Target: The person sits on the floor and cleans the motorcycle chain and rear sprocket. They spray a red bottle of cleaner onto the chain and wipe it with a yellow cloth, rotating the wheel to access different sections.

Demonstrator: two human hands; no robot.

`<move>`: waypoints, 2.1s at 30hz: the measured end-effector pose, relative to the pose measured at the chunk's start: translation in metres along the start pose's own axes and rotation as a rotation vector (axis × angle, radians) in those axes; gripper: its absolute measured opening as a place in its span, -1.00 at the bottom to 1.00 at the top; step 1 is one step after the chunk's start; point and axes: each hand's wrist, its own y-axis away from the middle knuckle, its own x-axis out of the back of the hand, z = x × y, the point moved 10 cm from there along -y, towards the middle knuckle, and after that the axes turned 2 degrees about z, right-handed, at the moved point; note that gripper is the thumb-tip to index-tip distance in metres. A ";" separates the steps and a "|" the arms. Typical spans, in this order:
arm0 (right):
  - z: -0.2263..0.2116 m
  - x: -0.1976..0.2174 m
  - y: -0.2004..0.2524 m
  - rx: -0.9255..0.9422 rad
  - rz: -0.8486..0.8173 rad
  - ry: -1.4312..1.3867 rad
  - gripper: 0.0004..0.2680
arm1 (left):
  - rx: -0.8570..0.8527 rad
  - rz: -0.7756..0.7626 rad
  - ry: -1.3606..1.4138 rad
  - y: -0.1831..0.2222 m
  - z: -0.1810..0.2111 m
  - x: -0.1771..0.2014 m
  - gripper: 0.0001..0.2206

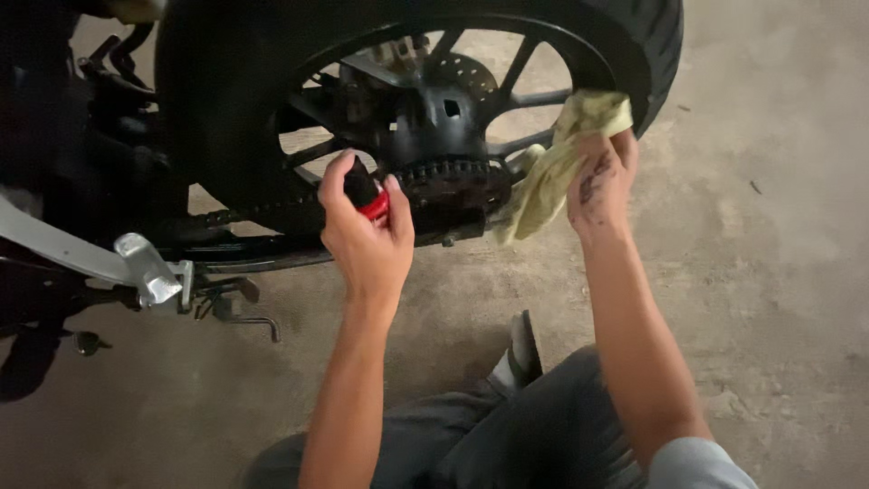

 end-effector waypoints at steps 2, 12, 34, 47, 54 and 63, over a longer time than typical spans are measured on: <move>-0.026 -0.034 0.010 0.106 -0.146 0.096 -0.73 | -0.099 0.069 0.005 0.010 0.004 0.006 -0.52; -0.059 -0.183 0.051 1.217 -0.355 1.163 -0.86 | -0.255 0.149 0.230 0.068 -0.054 0.021 -0.43; 0.048 -0.153 -0.023 0.274 -0.573 1.287 -0.85 | -0.133 0.041 0.332 0.060 -0.075 0.027 -0.40; 0.043 -0.178 -0.004 0.067 -0.913 1.384 -0.87 | -0.135 0.031 0.263 0.061 -0.076 0.029 -0.37; 0.044 -0.184 -0.031 0.373 -0.434 1.196 -0.88 | 0.007 0.040 0.409 0.064 -0.086 0.024 -0.38; 0.004 -0.211 0.027 0.500 -0.773 1.179 -0.90 | 0.212 0.060 0.546 0.067 -0.103 0.017 -0.41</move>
